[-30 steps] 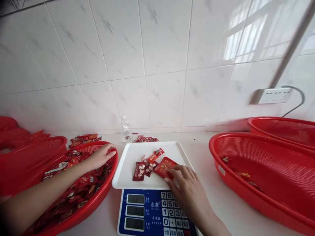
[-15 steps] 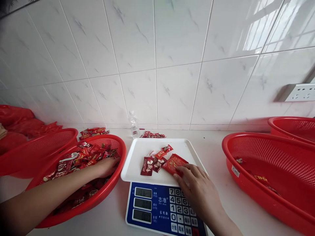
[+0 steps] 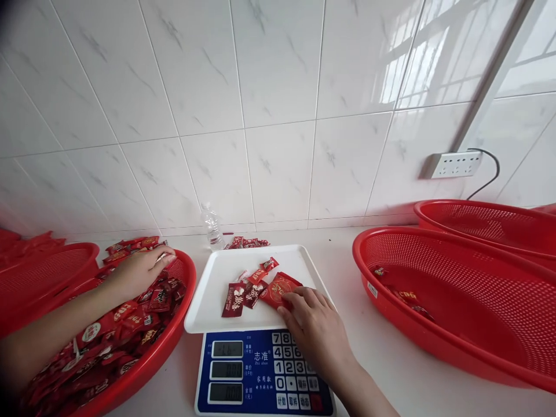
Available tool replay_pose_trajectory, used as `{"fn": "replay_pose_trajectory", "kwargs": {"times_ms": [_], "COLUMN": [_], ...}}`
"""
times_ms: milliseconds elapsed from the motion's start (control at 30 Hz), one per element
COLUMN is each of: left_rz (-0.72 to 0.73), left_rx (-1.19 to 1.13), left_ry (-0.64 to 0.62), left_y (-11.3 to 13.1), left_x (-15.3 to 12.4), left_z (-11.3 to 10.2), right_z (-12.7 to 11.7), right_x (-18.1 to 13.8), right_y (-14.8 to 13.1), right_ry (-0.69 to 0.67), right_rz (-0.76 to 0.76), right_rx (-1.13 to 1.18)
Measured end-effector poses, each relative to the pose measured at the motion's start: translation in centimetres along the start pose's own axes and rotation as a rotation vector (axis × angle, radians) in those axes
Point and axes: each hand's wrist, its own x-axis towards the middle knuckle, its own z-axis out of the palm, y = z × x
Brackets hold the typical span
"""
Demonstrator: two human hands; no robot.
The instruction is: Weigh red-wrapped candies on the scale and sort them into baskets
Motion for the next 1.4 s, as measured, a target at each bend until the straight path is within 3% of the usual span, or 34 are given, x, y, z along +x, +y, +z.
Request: {"fn": "replay_pose_trajectory", "kwargs": {"times_ms": [100,300,467,633,800,933,1067,1233,1400], "left_rz": [0.083,0.150,0.204,0.296,0.350,0.356,0.470,0.609,0.453], "left_rx": [-0.207,-0.616,-0.392,-0.227,-0.138,-0.237,-0.342,-0.362,-0.451], "left_ry": [0.011,-0.220,-0.297,-0.114,-0.197,-0.273,-0.330,-0.266,-0.246], "left_y": [2.9,8.1,9.0,9.5,11.3,12.9,14.4,15.3,14.2], "left_x": [0.0,0.6,2.0,3.1,3.9,4.7,4.7,3.9,3.8], "left_z": [0.1,2.1,3.8,6.6,8.3,8.2,8.0,8.1,6.8], "right_z": [-0.1,-0.3,-0.5,-0.5,-0.6,-0.6,-0.7,-0.9,-1.0], "right_x": [0.1,0.1,0.2,0.2,0.2,0.2,0.3,0.4,0.4], "right_y": [-0.1,-0.3,-0.4,-0.4,-0.6,-0.5,-0.6,-0.7,-0.6], "right_ry": [0.003,0.011,0.014,0.020,0.000,0.023,0.044,0.038,0.035], "right_rz": [0.000,-0.013,-0.030,-0.027,-0.013,-0.018,-0.040,-0.045,-0.042], "right_rx": [0.002,0.010,0.003,0.004,0.011,0.010,0.013,0.015,0.012]}}
